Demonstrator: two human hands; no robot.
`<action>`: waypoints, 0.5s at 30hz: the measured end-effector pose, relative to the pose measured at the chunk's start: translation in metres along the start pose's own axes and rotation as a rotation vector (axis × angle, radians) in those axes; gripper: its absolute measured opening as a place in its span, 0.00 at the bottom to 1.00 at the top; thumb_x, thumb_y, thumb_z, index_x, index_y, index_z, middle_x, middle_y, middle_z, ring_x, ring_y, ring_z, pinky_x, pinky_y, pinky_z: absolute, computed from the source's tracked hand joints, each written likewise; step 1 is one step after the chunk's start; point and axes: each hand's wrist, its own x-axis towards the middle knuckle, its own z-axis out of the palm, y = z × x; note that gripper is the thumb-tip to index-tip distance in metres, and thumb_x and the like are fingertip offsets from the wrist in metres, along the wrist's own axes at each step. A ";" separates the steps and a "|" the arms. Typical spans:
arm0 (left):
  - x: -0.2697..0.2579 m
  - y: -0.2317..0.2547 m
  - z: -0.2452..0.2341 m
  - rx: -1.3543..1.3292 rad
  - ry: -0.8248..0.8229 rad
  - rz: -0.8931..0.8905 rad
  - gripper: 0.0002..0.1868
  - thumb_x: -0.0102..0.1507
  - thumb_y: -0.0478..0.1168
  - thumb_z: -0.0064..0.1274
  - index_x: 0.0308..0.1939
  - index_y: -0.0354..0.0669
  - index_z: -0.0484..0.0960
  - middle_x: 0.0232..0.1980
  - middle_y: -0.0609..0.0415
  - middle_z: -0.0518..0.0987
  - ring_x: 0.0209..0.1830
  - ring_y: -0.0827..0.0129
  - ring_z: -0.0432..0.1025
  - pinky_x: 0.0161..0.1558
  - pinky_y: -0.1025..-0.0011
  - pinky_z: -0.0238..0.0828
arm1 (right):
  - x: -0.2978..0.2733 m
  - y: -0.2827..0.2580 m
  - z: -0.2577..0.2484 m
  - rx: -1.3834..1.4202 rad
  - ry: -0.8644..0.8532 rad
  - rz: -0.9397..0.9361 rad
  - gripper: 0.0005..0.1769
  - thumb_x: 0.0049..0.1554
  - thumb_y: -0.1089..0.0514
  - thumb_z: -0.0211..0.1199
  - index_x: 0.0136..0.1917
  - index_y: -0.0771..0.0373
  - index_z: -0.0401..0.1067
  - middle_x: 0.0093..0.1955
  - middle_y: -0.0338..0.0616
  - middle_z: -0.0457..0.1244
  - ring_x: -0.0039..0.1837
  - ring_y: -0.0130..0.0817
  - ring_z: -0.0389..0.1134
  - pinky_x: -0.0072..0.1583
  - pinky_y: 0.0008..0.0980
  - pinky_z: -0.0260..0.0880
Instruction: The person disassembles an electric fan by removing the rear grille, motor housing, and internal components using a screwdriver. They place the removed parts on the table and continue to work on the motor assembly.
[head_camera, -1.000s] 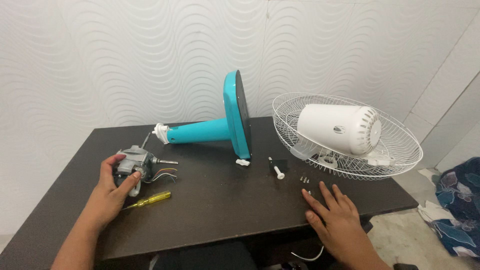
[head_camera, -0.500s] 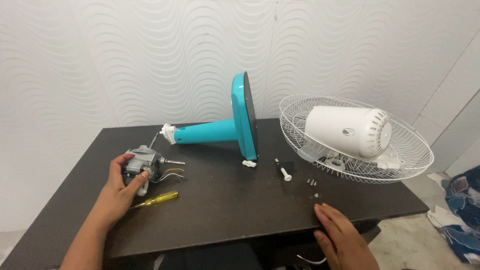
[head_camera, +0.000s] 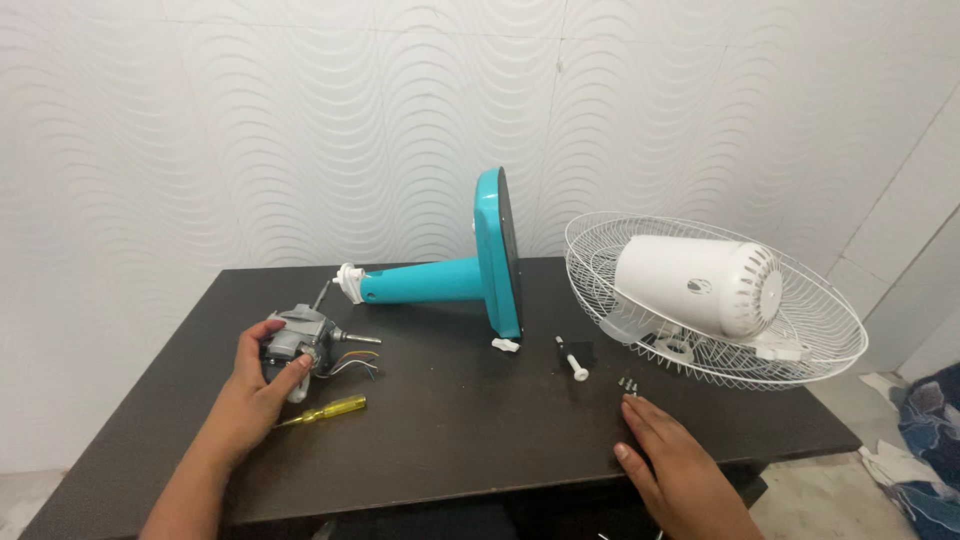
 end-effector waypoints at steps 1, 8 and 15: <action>0.001 -0.001 0.000 -0.004 0.012 0.043 0.39 0.60 0.56 0.54 0.73 0.54 0.59 0.65 0.33 0.74 0.65 0.48 0.72 0.63 0.57 0.66 | 0.003 0.002 0.001 -0.012 0.005 -0.009 0.34 0.60 0.45 0.56 0.73 0.66 0.64 0.74 0.52 0.58 0.77 0.43 0.56 0.73 0.39 0.56; 0.005 -0.009 0.002 0.013 0.014 0.043 0.39 0.61 0.56 0.54 0.73 0.53 0.60 0.66 0.35 0.71 0.67 0.49 0.69 0.63 0.58 0.65 | 0.006 -0.001 -0.001 -0.012 -0.043 0.064 0.34 0.59 0.45 0.58 0.73 0.65 0.65 0.77 0.52 0.56 0.77 0.44 0.53 0.73 0.42 0.52; 0.002 -0.004 0.001 -0.005 0.019 0.061 0.39 0.61 0.56 0.55 0.73 0.52 0.59 0.65 0.34 0.72 0.67 0.50 0.69 0.63 0.58 0.66 | 0.010 -0.044 -0.008 -0.182 0.000 0.233 0.29 0.56 0.40 0.57 0.68 0.45 0.74 0.48 0.42 0.62 0.54 0.36 0.63 0.61 0.37 0.65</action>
